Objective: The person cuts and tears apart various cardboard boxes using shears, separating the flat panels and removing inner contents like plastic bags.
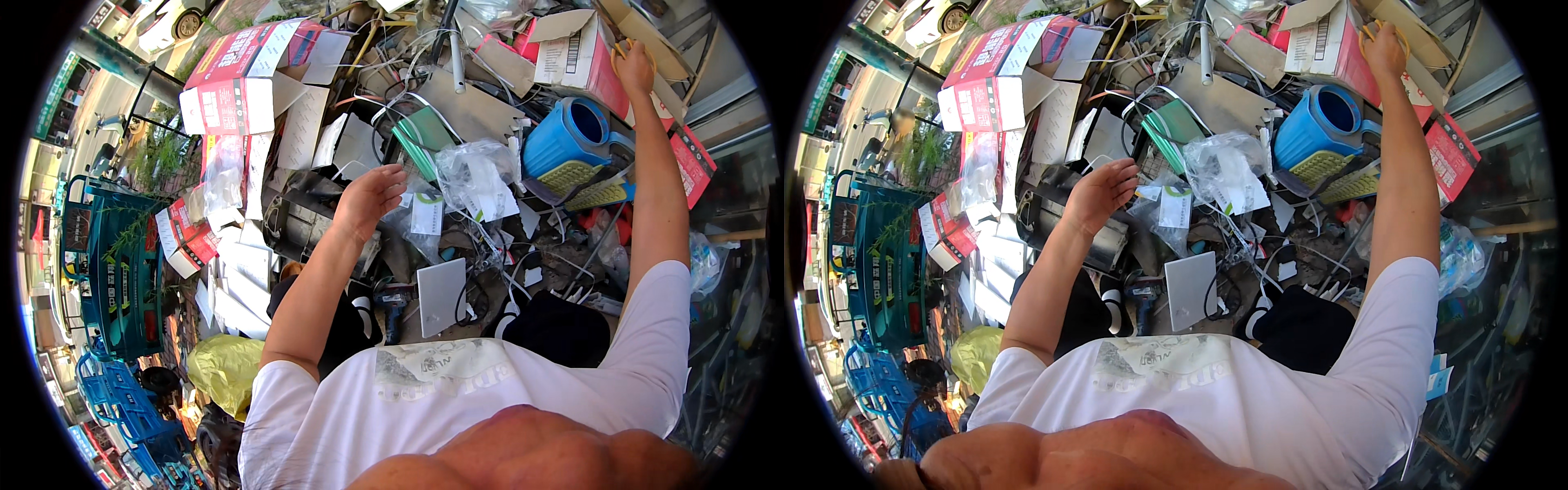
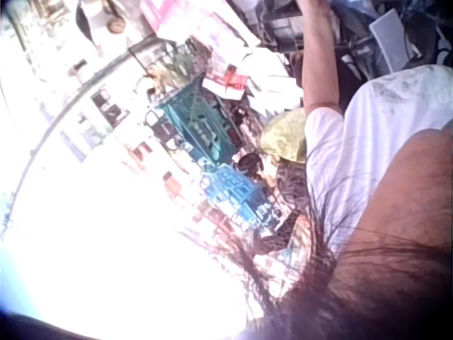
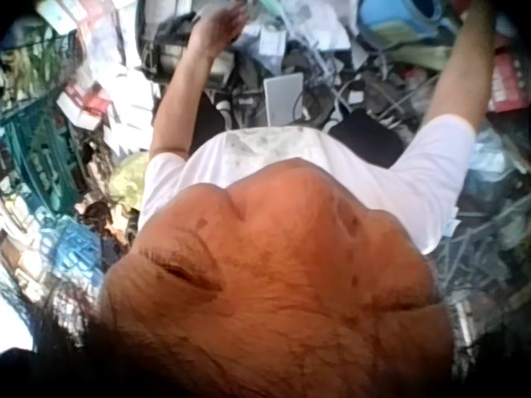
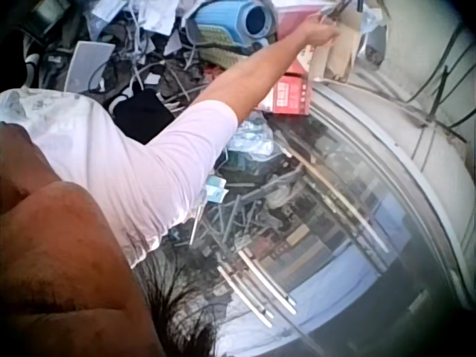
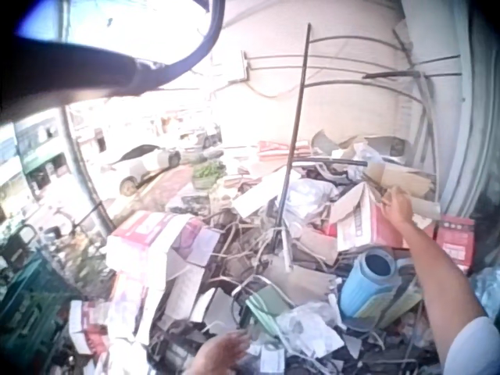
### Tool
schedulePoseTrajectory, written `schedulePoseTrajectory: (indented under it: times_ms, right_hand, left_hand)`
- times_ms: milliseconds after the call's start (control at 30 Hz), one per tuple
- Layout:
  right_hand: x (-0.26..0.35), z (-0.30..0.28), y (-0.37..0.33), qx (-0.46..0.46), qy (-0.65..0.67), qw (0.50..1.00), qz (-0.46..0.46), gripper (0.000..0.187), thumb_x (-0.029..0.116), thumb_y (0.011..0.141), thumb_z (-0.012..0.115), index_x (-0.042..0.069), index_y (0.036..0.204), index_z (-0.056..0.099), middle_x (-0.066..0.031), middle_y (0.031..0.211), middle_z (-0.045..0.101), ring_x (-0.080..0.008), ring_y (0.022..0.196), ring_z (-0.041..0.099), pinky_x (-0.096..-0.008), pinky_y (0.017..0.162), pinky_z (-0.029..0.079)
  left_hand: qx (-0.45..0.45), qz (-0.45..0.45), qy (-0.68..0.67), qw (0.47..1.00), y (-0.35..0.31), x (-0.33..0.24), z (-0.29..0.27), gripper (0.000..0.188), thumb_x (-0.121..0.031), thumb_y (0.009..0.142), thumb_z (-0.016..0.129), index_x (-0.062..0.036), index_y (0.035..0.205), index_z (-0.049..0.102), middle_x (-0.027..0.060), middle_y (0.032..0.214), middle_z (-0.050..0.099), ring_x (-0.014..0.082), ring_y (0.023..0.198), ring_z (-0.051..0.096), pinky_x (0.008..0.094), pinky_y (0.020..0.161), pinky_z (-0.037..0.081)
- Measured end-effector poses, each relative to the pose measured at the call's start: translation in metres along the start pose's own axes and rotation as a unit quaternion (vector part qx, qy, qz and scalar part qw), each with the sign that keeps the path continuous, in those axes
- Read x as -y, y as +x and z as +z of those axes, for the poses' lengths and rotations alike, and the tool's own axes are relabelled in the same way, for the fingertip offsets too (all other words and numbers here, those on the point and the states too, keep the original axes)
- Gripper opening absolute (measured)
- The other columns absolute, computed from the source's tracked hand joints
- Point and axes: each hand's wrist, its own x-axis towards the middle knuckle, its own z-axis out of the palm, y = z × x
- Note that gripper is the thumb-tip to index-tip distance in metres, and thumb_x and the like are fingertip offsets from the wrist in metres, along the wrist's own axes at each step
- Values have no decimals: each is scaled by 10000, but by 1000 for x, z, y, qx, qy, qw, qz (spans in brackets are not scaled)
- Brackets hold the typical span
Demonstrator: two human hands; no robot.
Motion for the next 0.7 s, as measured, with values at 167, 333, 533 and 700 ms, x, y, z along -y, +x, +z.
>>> schedulePoseTrajectory:
  times_ms: [167,333,533,700]
  right_hand:
    - [16,-3,-11,10,-22,1000,1,444,384,850,659,80,1129,497,-201,1057,679,-390,953,667,-496,796,528]
    - [18,7,-8,2,-54,998,-37,379,356,872,635,97,1115,505,-181,1007,694,-381,896,681,-499,769,530]
    - [0,24,9,-2,-50,997,-64,302,264,868,603,103,1104,507,-197,989,691,-405,858,677,-506,743,530]
    - [-2,6,16,-41,-61,996,-53,262,291,895,553,104,1073,511,-200,955,693,-423,847,668,-534,725,515]
  left_hand:
    - [-16,-6,16,1000,-5,-2,2,385,-205,963,484,-18,1292,561,43,1110,664,148,948,637,297,856,501]
    - [-18,-8,21,1000,-5,-1,1,378,-197,975,463,-10,1290,558,42,1097,667,146,935,643,292,850,506]
    - [-11,-19,24,999,-4,-1,1,399,-199,941,493,-24,1291,569,49,1144,657,139,963,620,293,870,485]
    - [-20,-21,24,999,-7,-6,7,367,-187,969,463,-5,1268,572,48,1083,675,136,934,639,286,849,506]
